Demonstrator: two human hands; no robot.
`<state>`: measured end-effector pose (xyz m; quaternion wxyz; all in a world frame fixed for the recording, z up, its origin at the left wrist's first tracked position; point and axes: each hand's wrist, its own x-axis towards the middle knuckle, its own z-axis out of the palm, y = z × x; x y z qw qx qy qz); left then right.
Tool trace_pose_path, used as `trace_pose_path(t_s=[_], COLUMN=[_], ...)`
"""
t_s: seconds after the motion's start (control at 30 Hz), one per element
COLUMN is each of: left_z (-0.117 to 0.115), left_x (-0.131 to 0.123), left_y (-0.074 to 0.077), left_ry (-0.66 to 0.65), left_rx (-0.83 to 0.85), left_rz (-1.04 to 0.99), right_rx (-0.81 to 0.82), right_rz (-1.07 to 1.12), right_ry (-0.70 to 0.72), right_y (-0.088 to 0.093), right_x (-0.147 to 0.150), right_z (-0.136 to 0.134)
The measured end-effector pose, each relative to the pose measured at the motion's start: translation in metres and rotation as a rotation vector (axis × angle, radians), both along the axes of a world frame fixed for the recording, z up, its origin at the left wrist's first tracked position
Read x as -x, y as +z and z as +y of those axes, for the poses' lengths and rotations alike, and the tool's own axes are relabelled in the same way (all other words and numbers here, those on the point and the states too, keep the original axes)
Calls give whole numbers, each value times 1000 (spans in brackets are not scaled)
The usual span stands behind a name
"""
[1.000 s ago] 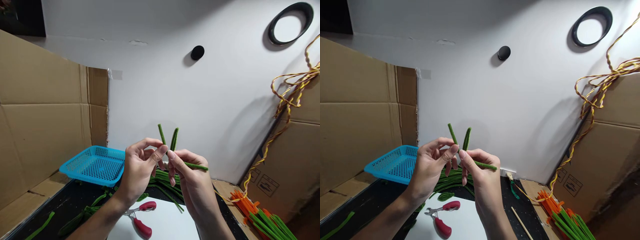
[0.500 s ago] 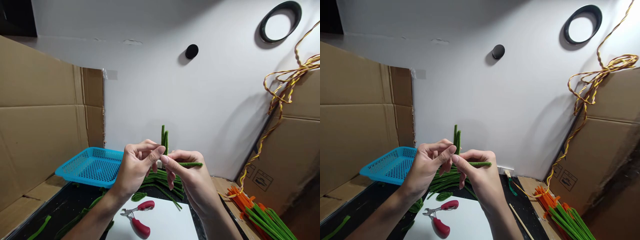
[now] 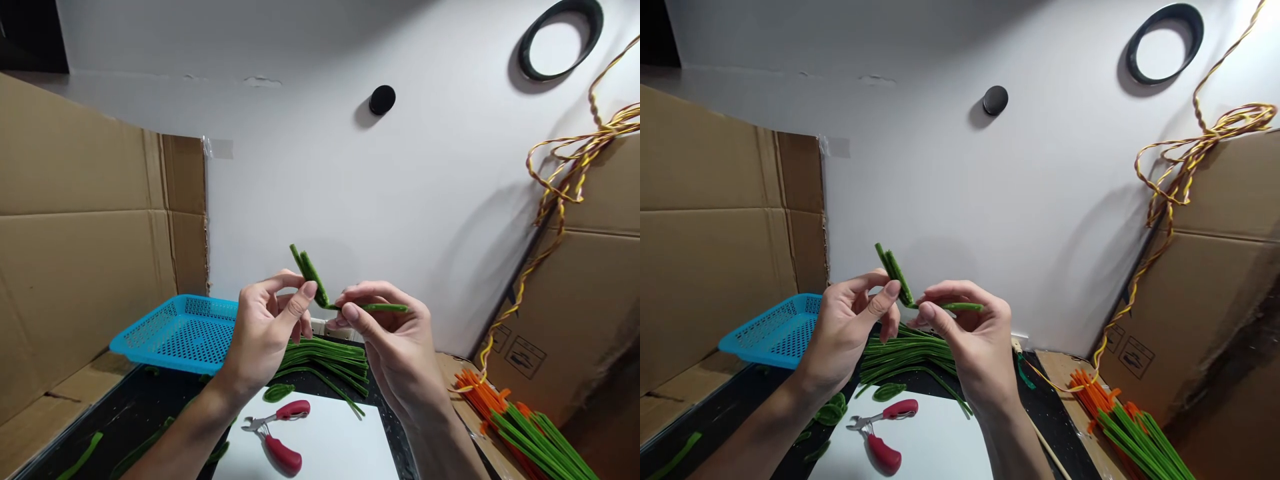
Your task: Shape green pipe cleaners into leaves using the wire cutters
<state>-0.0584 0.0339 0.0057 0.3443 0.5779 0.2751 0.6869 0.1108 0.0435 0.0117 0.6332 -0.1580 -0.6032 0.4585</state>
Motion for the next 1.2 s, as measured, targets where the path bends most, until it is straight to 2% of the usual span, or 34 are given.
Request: trace_pose_path(t_s=[0.1,0.23,0.47,0.57,0.77,0.9,1.1,1.2], left_z=[-1,-6,-13,-13,-8,-6,-4,-6], left_x=[0,-1,-6,-9,-7,-1,1,-1], left_y=[0,-1,-3,-3,-7,-7,-4,-2], left_ry=[-62,-96,-34,-22,9,11,102,141], left_rx=[-7,-65,-125,-111,-82,-36,-54,-50], left_rz=[74,183,343,357,305,376,566,612], right_rx=[-4,24,-90,-145,-288,-372,-568,-568], right_rz=[114,156,105,13,-161,-256,-455,-499], right_ry=[14,-77,-502,-521,-474,-532,-650,-670], right_y=[2,-2,-7,-7,-13,-14,-7,-5], right_x=[4,9,19,21,19,15,7,5], right_z=[-1,1,-6,-9,-8,-4,-2,-1])
